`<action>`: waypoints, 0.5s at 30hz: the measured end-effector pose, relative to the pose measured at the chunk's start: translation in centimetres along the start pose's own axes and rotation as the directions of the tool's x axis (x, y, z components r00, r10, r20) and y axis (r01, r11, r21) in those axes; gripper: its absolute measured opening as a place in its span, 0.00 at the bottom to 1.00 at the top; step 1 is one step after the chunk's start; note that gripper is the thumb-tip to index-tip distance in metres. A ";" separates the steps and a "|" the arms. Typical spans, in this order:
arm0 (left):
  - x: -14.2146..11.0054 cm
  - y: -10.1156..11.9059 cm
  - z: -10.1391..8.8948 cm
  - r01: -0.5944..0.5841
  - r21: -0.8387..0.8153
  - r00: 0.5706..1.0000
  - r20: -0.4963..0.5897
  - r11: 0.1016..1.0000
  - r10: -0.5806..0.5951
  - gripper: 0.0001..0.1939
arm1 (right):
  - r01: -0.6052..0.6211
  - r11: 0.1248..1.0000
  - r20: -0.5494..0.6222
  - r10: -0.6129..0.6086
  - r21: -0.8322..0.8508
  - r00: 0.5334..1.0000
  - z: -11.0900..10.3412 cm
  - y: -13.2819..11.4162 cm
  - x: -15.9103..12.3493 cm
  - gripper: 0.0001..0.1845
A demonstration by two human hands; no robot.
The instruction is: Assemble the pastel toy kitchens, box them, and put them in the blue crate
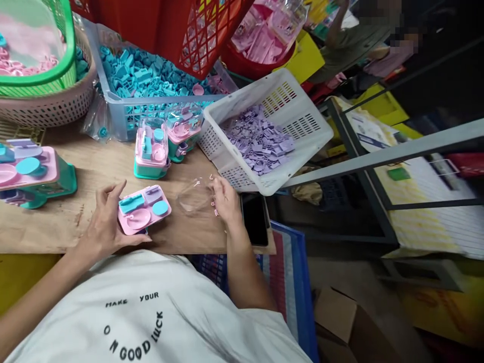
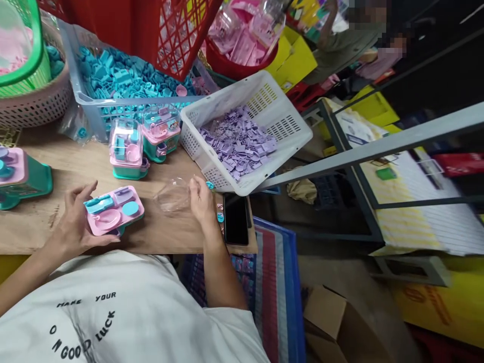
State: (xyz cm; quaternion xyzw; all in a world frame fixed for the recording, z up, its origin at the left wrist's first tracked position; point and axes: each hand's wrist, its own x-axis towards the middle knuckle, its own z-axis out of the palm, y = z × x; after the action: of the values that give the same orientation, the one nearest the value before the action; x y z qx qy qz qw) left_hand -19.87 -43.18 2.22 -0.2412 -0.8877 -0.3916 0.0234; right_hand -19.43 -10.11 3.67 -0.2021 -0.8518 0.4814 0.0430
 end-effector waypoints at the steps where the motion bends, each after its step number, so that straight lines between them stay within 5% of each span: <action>1: -0.1 0.0 0.0 0.003 -0.025 1.000 0.016 1.000 -0.003 0.66 | 0.093 0.985 -0.054 -0.101 -0.145 0.993 -0.6 0.1 -0.2 0.31; 5: -0.1 -0.1 -0.1 -0.003 -0.036 0.998 0.060 0.999 0.006 0.61 | 0.328 0.863 0.100 -0.314 -0.384 0.944 -1.1 0.2 -1.7 0.39; 10: 0.5 0.8 1.5 -0.052 0.018 0.998 -0.039 0.998 0.053 0.53 | 0.309 0.821 0.146 -0.272 -0.480 0.951 0.6 0.3 -2.0 0.45; 13: 0.9 1.0 2.5 -0.085 0.027 0.996 -0.038 0.996 0.086 0.58 | 0.263 0.812 0.173 -0.201 -0.521 0.964 -0.6 -0.4 -1.5 0.43; 15: 1.1 0.8 2.5 -0.112 0.007 0.994 -0.017 0.994 0.112 0.61 | 0.340 0.780 0.266 -0.228 -0.526 0.936 -1.9 -0.9 -1.2 0.47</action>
State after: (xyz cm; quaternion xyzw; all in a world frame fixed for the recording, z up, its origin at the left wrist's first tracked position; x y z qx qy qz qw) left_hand -20.17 -40.50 1.28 -0.2872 -0.8738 -0.3888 0.0536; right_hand -18.05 -9.46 5.61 -0.0281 -0.9764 0.2126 -0.0268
